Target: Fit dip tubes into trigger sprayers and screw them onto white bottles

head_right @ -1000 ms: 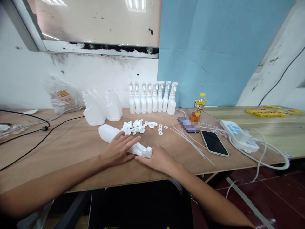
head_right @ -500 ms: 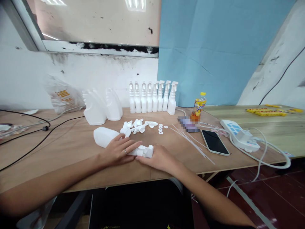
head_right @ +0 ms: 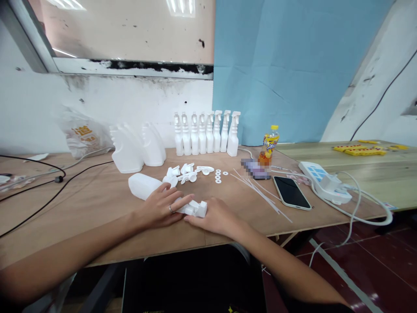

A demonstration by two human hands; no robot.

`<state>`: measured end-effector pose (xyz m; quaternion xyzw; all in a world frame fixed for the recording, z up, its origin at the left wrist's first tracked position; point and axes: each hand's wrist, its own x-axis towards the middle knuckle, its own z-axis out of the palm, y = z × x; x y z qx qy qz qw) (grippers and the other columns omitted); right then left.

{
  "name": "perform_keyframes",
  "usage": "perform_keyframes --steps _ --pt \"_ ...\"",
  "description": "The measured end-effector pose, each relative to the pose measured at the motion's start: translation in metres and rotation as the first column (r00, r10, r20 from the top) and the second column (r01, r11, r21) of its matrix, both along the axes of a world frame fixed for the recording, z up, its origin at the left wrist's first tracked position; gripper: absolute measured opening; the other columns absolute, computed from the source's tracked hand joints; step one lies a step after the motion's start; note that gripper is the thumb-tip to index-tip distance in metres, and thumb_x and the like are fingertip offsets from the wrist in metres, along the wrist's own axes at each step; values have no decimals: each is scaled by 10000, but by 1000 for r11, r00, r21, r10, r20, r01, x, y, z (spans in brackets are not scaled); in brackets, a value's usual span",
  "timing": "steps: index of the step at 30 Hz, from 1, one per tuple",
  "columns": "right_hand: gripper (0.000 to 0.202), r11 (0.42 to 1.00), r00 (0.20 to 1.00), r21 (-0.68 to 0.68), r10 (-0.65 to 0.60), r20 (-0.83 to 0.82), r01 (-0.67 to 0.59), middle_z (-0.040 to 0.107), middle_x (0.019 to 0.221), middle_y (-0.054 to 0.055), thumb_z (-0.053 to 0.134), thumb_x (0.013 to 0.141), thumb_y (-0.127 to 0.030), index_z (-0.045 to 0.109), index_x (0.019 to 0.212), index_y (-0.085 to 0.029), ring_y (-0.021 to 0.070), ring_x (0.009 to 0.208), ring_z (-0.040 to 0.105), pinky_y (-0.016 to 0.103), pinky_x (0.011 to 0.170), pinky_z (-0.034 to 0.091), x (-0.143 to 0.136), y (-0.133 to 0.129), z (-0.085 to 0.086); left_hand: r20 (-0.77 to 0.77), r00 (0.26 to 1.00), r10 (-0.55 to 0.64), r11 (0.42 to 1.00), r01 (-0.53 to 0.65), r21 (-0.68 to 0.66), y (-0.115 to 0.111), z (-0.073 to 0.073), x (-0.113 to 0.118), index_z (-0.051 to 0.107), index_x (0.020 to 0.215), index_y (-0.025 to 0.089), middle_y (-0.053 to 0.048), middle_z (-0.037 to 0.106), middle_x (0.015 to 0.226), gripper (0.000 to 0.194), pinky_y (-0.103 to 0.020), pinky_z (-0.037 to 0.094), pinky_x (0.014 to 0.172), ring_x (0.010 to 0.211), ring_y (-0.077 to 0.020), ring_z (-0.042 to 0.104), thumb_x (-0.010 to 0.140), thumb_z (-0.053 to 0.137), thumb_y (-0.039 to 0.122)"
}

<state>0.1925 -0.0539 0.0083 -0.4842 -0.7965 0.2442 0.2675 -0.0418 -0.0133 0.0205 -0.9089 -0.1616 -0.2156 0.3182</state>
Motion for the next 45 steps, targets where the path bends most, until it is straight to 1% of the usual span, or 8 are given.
perform_keyframes --steps 11,14,16,18,21,25,33,45 --pt "376 1000 999 9 11 47 -11 718 733 28 678 833 -565 689 764 -196 162 630 607 254 574 399 0 -2 6 6 1000 6 1000 -6 -17 0 1 1 384 1428 171 -65 669 943 525 -403 389 768 777 -223 576 950 527 332" --pt "333 1000 1000 -1 27 12 -27 732 797 27 714 814 -538 714 873 -210 174 681 623 259 608 424 -1 -3 11 20 1000 6 1000 -5 -26 0 1 1 381 1434 172 -65 671 942 541 -402 391 775 778 -221 579 943 532 339" --pt "343 998 998 46 44 -55 -41 734 872 21 732 810 -507 704 1012 -231 177 739 631 262 652 449 0 -4 14 39 999 8 999 -6 -32 0 1 1 373 1444 170 -63 672 934 564 -400 392 777 781 -222 581 934 543 342" --pt "361 992 988 127 43 -148 -24 719 929 20 713 835 -482 660 1093 -235 159 734 617 260 662 463 1 -5 15 50 998 23 999 -21 -42 1 1 1 359 1462 173 -61 674 936 598 -402 397 787 796 -227 585 919 556 325" --pt "278 971 960 236 36 -276 31 688 952 35 643 899 -436 622 1070 -219 133 671 583 254 606 465 3 -5 14 70 996 54 997 -50 -53 1 1 0 361 1469 184 -65 679 963 625 -410 404 814 830 -234 593 887 566 287" --pt "170 934 933 348 56 -356 77 676 953 53 627 917 -352 642 1019 -216 157 751 612 259 599 492 5 -4 12 132 988 78 995 -70 -66 3 1 -1 383 1456 196 -68 684 962 636 -414 411 824 841 -240 598 857 581 274" --pt "159 915 896 373 31 -443 153 678 1007 64 655 903 -316 656 1031 -221 162 798 625 268 636 557 1 -5 12 162 982 97 994 -85 -75 4 0 -3 403 1461 190 -75 673 951 644 -418 424 821 821 -243 597 844 578 253" --pt "195 881 888 456 108 -448 123 686 1045 61 604 912 -195 651 1099 -227 151 793 656 270 659 606 4 -9 13 170 980 106 994 -99 -53 4 0 -3 388 1461 181 -83 676 968 652 -425 427 838 832 -247 592 837 572 232"
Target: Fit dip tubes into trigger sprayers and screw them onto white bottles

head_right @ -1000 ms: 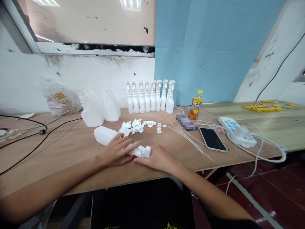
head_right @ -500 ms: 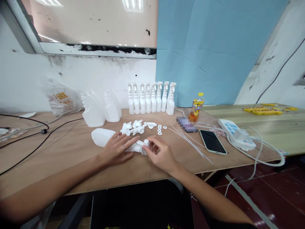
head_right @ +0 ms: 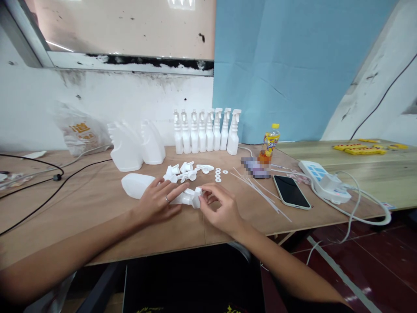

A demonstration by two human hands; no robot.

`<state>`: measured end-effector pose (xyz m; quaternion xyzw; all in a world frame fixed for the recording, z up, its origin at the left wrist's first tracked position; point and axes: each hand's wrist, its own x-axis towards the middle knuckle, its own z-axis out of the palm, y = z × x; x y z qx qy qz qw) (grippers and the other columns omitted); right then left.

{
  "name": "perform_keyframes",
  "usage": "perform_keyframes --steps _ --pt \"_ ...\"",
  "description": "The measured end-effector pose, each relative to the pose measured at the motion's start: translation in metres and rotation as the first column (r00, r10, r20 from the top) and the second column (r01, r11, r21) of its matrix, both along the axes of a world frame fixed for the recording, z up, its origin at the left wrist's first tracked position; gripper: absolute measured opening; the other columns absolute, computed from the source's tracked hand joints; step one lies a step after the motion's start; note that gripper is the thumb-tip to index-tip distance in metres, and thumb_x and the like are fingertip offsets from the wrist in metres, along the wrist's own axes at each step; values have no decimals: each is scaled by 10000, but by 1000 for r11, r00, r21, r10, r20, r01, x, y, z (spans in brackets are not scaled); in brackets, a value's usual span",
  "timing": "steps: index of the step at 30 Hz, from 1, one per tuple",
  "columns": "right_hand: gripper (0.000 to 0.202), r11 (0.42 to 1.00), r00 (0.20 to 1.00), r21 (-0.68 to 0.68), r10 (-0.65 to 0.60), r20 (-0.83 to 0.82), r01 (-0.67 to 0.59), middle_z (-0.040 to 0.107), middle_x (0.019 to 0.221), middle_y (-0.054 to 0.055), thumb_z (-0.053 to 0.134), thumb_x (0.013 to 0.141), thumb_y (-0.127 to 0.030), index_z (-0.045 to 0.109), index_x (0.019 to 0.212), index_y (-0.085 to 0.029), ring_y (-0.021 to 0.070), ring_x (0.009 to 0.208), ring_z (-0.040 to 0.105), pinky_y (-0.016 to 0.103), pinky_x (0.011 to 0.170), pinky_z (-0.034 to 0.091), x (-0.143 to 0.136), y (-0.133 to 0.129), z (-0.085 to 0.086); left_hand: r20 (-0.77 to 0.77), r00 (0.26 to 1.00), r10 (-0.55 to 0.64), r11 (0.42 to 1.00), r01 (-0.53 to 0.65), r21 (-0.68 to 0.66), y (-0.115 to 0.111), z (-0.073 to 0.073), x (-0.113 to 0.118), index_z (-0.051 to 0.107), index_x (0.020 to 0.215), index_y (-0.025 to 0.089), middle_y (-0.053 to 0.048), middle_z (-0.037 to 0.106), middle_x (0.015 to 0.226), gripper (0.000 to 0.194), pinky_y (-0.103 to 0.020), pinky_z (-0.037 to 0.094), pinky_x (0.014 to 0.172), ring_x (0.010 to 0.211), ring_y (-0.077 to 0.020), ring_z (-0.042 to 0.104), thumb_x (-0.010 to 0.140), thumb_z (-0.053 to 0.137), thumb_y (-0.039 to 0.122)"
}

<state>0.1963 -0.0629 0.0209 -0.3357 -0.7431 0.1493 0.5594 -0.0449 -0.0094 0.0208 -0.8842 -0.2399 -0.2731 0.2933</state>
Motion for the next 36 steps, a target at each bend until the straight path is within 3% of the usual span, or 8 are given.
perform_keyframes --steps 6,12,24,36 --pt "76 999 999 -14 -45 15 45 673 941 43 637 896 -244 627 967 -222 145 750 630 269 641 592 -3 2 -2 -31 1000 2 1000 -1 30 -1 -1 1 384 1460 178 -80 674 949 654 -430 424 821 803 -247 579 843 590 251" --pt "73 997 1000 -71 6 -7 -7 605 823 14 645 889 -243 592 849 -211 126 697 586 253 632 567 -1 3 -1 -55 998 -15 999 17 33 -1 -4 1 373 1462 189 -71 689 975 628 -423 421 825 831 -242 583 873 583 251" --pt "99 996 996 -39 82 -15 -83 571 800 3 652 871 -203 561 839 -222 127 662 562 261 593 526 2 10 -7 -60 998 -31 999 33 33 -2 -2 1 386 1443 179 -70 697 979 606 -421 421 824 821 -236 590 877 590 261" --pt "87 997 997 -12 72 17 -71 563 797 1 638 875 -189 566 840 -222 128 665 560 257 592 514 2 9 -5 -59 998 -33 999 35 29 0 -4 1 372 1460 192 -65 698 976 609 -410 420 810 815 -232 589 887 570 254"
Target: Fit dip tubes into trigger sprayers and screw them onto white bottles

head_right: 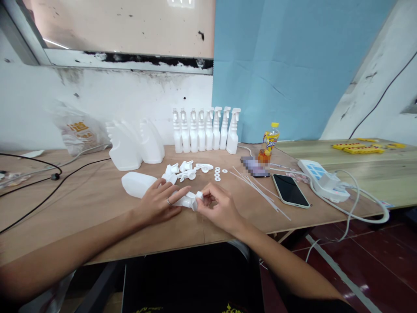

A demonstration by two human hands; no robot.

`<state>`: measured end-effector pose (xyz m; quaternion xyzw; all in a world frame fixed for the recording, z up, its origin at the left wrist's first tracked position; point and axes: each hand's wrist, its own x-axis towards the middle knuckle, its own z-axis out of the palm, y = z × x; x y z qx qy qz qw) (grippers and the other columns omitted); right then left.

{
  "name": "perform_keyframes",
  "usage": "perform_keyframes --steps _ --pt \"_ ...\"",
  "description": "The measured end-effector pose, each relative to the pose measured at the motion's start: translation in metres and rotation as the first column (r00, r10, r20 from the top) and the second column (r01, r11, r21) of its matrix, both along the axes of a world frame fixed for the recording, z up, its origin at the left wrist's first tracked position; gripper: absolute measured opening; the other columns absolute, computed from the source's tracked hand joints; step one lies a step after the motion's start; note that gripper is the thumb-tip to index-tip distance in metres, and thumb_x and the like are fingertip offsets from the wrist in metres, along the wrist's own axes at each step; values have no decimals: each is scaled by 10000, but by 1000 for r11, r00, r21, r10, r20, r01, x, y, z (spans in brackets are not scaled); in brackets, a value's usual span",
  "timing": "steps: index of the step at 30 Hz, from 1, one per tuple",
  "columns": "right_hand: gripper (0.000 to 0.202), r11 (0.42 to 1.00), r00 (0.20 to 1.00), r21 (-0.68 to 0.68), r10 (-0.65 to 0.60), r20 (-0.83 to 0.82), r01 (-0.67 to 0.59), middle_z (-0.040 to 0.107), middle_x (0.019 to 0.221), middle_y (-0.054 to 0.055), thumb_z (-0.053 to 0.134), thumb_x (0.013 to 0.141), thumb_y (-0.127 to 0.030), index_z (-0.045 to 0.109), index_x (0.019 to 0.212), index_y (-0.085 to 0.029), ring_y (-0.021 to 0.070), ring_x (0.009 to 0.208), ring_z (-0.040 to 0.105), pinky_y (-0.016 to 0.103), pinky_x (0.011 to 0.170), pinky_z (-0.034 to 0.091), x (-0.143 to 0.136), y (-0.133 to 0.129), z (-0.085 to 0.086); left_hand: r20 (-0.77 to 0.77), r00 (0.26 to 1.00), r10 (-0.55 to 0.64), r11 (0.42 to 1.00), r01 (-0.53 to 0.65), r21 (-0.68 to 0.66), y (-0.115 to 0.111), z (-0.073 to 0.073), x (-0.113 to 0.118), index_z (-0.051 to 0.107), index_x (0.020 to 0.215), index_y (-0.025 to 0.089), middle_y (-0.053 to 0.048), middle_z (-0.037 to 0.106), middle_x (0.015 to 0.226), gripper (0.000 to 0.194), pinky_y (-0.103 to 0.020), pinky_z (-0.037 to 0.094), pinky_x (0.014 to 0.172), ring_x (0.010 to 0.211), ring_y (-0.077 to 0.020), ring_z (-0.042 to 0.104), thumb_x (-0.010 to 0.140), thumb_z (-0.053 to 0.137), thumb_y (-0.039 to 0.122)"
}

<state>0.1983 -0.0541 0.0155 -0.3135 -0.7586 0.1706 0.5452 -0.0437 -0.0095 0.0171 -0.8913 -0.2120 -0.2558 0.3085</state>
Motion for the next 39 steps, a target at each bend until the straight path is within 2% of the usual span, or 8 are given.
perform_keyframes --steps 12,17,21,25,29,32,36,39 --pt "49 999 999 -2 -38 -22 38 612 824 10 652 885 -224 610 909 -228 141 706 598 268 639 558 -2 -2 3 34 999 7 1000 -6 -22 -1 2 -1 358 1475 179 -70 690 978 671 -420 421 821 829 -243 590 848 589 241" --pt "183 999 999 -32 -43 31 44 609 850 17 680 860 -244 604 1026 -226 138 663 569 277 600 541 -3 -2 3 51 999 3 1000 -2 -26 -2 3 -1 352 1485 171 -75 695 979 684 -427 422 818 834 -247 602 850 590 257" --pt "200 997 992 -33 -64 106 68 630 874 29 682 861 -247 611 1046 -220 144 676 559 288 618 528 -4 -2 0 65 998 10 999 -8 -33 -1 2 0 310 1524 186 -81 698 1016 729 -429 431 827 850 -249 618 853 585 264" --pt "137 996 995 -35 -78 64 81 624 836 21 675 895 -300 635 997 -220 159 719 577 289 649 514 0 -1 1 65 998 25 999 -23 -31 -5 8 0 236 1569 207 -103 691 1136 772 -450 438 884 938 -261 642 891 591 302" --pt "169 992 995 -83 -94 -13 93 664 891 37 669 911 -369 672 1007 -230 198 783 619 332 702 521 23 3 18 89 995 41 999 -44 31 -9 23 -4 289 1552 225 -157 602 1354 781 -555 364 1040 1208 -345 568 903 620 507" --pt "170 995 995 -29 -101 -12 100 669 978 57 652 922 -384 698 1029 -259 244 906 633 378 776 525 54 7 39 133 990 49 995 -60 80 -8 31 -9 324 1533 215 -182 564 1403 794 -586 349 1062 1269 -383 528 879 647 529" --pt "161 976 983 125 -173 -53 179 655 1066 72 657 912 -402 720 1014 -294 284 1069 610 432 907 515 89 14 59 205 979 11 999 -19 37 -6 31 -11 429 1431 158 -151 702 1139 687 -461 503 875 1022 -312 661 873 658 488" --pt "211 941 936 144 -269 -226 305 632 1150 79 660 906 -408 692 1084 -299 276 1098 616 426 905 535 94 19 56 260 965 -24 1000 27 -9 -11 27 -8 551 1220 174 -68 732 911 441 -321 510 633 775 -218 690 877 669 424"
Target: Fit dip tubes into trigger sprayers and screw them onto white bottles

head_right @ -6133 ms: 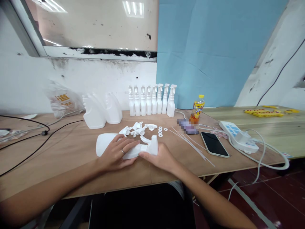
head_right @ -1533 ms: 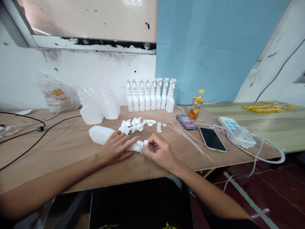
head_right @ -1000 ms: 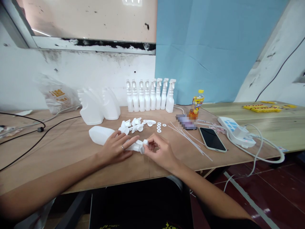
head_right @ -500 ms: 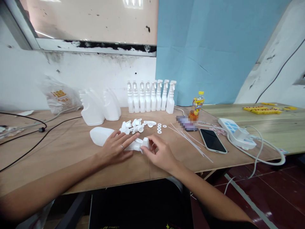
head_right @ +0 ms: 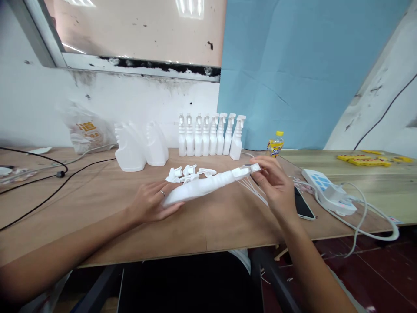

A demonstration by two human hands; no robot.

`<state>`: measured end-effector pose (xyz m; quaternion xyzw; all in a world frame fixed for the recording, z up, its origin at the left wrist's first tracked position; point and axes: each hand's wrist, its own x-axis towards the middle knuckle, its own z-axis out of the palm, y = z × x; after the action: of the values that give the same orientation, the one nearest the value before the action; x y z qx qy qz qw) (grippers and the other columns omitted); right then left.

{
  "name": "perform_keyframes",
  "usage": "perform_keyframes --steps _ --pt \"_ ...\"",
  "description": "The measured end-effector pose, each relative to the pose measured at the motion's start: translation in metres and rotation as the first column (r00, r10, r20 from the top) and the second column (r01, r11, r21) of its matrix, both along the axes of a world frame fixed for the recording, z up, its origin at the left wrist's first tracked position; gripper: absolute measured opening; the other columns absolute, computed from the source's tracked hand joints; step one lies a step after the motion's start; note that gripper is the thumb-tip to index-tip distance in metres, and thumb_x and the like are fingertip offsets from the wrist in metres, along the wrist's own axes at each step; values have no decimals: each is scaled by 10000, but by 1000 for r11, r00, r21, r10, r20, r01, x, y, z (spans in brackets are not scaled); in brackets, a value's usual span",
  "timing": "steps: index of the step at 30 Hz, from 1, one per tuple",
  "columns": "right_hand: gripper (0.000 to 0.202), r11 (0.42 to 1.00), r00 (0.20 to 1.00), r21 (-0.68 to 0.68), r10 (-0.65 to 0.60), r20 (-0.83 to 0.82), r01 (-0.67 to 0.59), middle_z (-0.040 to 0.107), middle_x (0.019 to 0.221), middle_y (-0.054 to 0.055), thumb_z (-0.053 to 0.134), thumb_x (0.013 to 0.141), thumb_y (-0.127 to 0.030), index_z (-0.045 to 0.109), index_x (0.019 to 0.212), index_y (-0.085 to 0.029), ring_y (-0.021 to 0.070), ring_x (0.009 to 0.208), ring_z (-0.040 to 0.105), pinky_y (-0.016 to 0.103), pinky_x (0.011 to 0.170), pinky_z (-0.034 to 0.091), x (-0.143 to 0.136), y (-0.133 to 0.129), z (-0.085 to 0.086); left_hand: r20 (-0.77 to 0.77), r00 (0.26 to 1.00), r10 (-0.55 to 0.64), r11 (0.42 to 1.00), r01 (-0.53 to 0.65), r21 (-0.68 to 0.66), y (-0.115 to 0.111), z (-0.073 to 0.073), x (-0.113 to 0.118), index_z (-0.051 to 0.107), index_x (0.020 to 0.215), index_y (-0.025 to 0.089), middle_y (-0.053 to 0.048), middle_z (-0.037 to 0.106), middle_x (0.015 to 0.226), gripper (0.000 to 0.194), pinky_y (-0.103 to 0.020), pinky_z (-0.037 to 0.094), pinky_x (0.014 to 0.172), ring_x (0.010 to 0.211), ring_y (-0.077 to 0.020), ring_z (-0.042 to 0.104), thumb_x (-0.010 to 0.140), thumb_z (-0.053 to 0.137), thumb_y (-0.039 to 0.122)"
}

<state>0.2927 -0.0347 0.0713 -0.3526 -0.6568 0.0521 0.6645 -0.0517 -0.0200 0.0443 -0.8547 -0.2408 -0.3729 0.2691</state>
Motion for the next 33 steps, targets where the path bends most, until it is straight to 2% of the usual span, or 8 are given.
perform_keyframes --steps 3,6,10,13,17,21,26,33 --pt "218 995 983 -69 -78 -164 67 653 980 52 698 882 -407 648 1038 -263 214 861 653 371 773 562 -13 1 -13 87 996 -1 999 4 -33 -5 -2 1 547 1162 189 -66 733 981 373 -278 513 618 823 -195 706 877 682 388" --pt "232 955 996 -285 64 -68 -81 633 745 11 699 874 -444 630 846 -224 170 674 630 323 669 559 -39 -2 -27 166 985 44 997 -31 -77 -5 -3 2 513 1189 190 -99 699 1096 407 -282 539 679 971 -222 698 876 690 380" --pt "327 761 882 -485 468 -49 -431 719 1068 82 683 881 -463 631 1123 -248 200 741 713 351 625 611 -82 -6 -34 206 978 38 995 -16 -103 -6 -7 8 476 1202 188 -129 648 1136 433 -312 559 676 1005 -248 671 875 691 372" --pt "324 745 866 -467 490 -102 -477 725 1158 80 726 853 -435 642 1134 -297 261 897 734 416 673 644 -105 1 -26 149 987 -56 995 67 -76 -9 -10 15 447 1281 196 -147 606 1213 502 -418 574 838 1129 -288 597 873 695 349" --pt "309 867 941 -369 324 -93 -335 744 1134 83 719 847 -420 674 1095 -241 292 1073 698 479 950 577 -102 41 1 -11 995 -98 988 96 -120 -5 -10 18 477 1338 202 -147 552 1344 479 -482 487 1042 1297 -310 485 906 647 321" --pt "562 960 989 -281 40 143 2 690 1253 126 763 770 -390 589 1255 -166 317 1174 638 469 1038 484 -60 115 28 -54 996 73 982 -82 -173 22 -8 2 518 1320 189 -139 575 1329 394 -481 476 1032 1259 -301 518 942 572 287" --pt "525 832 849 -316 -302 433 457 688 1161 165 778 729 -313 618 1178 -91 320 1082 638 410 948 495 -6 199 27 -77 947 311 867 -316 -385 58 -16 -25 612 1152 167 -137 631 1162 424 -454 515 885 1072 -314 608 913 580 516" --pt "530 719 755 -316 -432 494 619 570 1228 230 722 777 -310 530 1199 -53 326 1142 544 417 976 437 6 239 -16 -124 882 454 721 -446 -531 62 -25 -24 570 1199 163 -148 618 1204 480 -378 509 744 1053 -320 641 945 472 559"
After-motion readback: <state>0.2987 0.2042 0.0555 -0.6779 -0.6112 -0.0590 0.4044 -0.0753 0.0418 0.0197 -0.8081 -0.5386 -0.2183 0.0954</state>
